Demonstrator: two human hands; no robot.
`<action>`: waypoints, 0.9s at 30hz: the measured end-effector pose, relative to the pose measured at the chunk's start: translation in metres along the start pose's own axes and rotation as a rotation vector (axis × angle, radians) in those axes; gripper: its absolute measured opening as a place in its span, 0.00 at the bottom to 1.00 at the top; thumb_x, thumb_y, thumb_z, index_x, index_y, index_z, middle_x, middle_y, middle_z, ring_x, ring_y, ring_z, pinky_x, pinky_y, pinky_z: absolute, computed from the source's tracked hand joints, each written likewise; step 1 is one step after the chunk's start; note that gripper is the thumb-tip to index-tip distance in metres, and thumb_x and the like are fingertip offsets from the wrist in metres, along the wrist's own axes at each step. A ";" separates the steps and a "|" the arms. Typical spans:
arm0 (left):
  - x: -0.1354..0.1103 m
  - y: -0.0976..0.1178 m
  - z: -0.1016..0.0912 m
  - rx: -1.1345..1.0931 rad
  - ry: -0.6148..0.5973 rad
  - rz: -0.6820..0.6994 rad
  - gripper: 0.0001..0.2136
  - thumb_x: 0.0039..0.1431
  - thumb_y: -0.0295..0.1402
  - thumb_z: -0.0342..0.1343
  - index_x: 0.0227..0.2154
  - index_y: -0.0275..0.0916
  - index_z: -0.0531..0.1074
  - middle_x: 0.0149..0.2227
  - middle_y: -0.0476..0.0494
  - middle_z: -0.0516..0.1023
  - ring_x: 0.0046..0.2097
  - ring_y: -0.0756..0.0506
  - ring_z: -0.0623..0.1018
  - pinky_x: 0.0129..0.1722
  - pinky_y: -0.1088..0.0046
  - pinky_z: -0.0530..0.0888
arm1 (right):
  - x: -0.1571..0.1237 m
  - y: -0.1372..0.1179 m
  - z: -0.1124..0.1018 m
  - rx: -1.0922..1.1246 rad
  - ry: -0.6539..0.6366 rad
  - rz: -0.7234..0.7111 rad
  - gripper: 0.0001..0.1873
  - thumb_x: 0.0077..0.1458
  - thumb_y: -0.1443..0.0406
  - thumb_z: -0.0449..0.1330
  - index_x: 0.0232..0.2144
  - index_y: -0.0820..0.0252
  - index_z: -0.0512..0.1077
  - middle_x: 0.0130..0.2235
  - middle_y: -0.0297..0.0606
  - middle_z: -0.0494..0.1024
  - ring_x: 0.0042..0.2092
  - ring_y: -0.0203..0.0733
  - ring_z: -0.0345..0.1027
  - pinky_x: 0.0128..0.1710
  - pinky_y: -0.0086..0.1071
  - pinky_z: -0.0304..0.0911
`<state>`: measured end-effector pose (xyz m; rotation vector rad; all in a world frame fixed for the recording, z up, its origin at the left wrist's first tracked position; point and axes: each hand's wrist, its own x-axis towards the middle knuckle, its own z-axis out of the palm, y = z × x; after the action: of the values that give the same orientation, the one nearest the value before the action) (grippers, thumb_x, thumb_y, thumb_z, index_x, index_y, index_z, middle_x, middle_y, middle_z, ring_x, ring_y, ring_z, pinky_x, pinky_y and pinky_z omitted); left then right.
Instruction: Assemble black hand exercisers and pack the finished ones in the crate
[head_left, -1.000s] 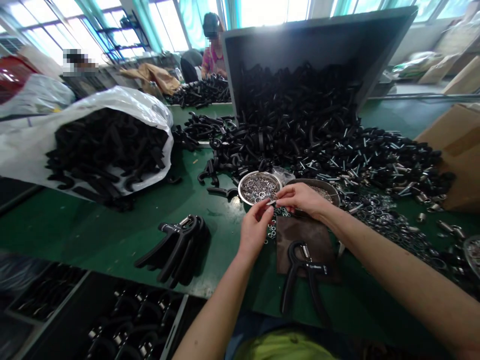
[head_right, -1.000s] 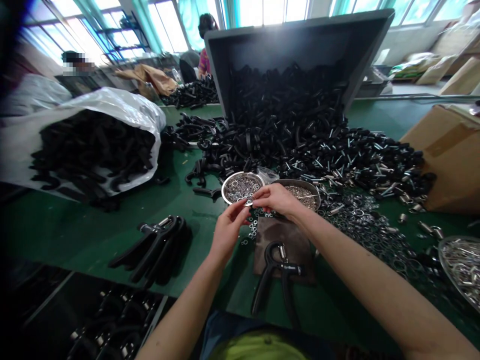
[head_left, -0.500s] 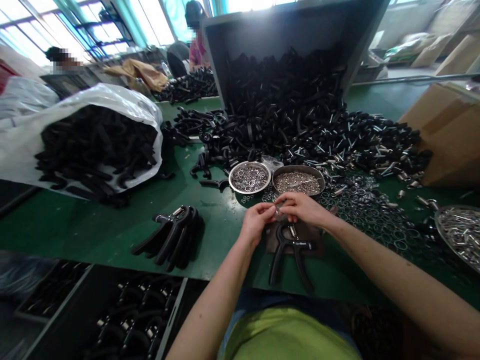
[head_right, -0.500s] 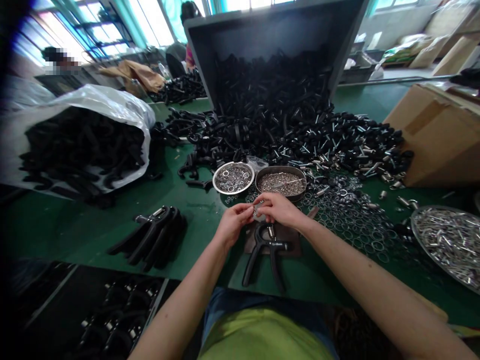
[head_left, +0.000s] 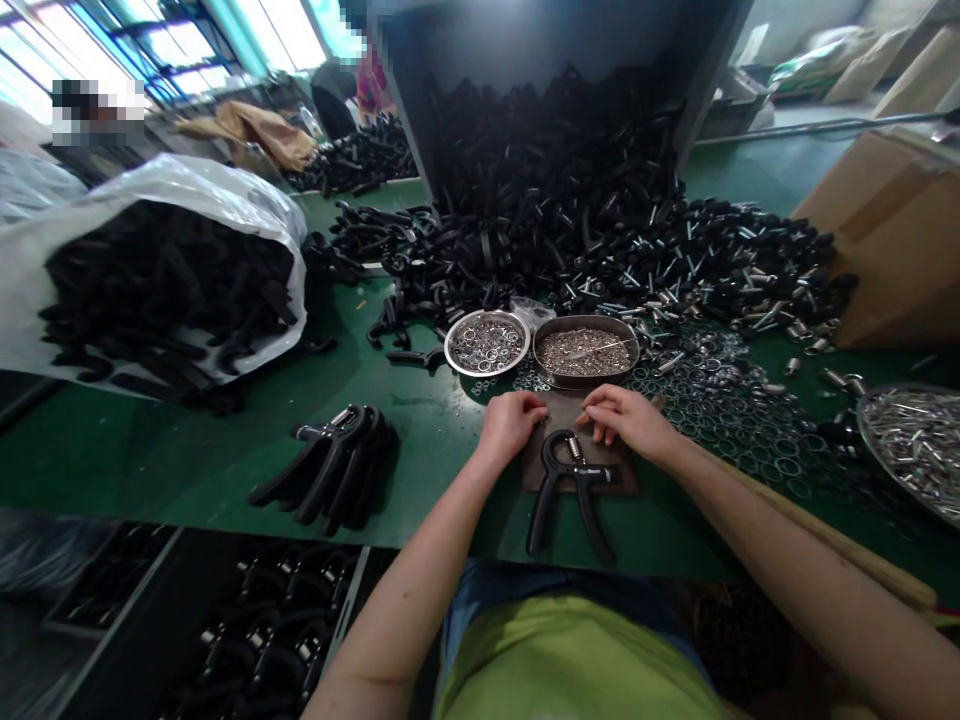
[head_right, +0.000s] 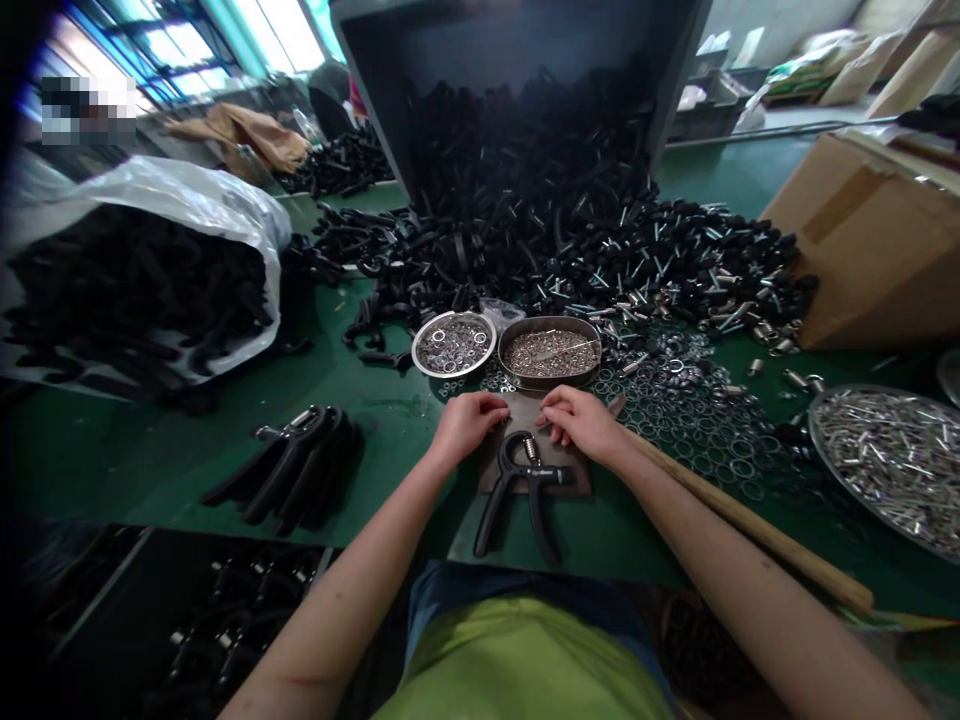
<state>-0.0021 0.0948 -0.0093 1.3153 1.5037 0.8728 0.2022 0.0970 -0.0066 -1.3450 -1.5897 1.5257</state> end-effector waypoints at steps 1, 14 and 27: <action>0.001 0.000 0.000 0.028 0.005 0.006 0.03 0.43 0.27 0.63 0.24 0.39 0.77 0.22 0.49 0.75 0.23 0.51 0.70 0.26 0.77 0.65 | -0.001 0.000 0.000 -0.004 0.004 -0.006 0.07 0.52 0.63 0.55 0.34 0.61 0.64 0.33 0.40 0.78 0.23 0.31 0.67 0.19 0.25 0.62; -0.050 -0.015 -0.023 -0.642 -0.020 -0.331 0.14 0.47 0.30 0.64 0.37 0.35 0.70 0.28 0.49 0.72 0.28 0.52 0.76 0.27 0.77 0.76 | -0.012 -0.011 0.012 -0.411 0.055 -0.094 0.09 0.54 0.59 0.53 0.29 0.58 0.69 0.25 0.31 0.72 0.26 0.34 0.64 0.26 0.28 0.57; -0.080 -0.019 -0.017 -0.460 -0.066 -0.220 0.13 0.44 0.36 0.65 0.32 0.34 0.76 0.27 0.47 0.76 0.28 0.53 0.73 0.28 0.78 0.71 | -0.016 -0.020 0.027 -0.931 0.055 -0.302 0.07 0.58 0.64 0.51 0.31 0.59 0.68 0.33 0.38 0.75 0.36 0.40 0.67 0.34 0.30 0.55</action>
<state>-0.0245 0.0142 -0.0062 0.8192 1.2698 0.9510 0.1782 0.0748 0.0109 -1.4471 -2.4611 0.5356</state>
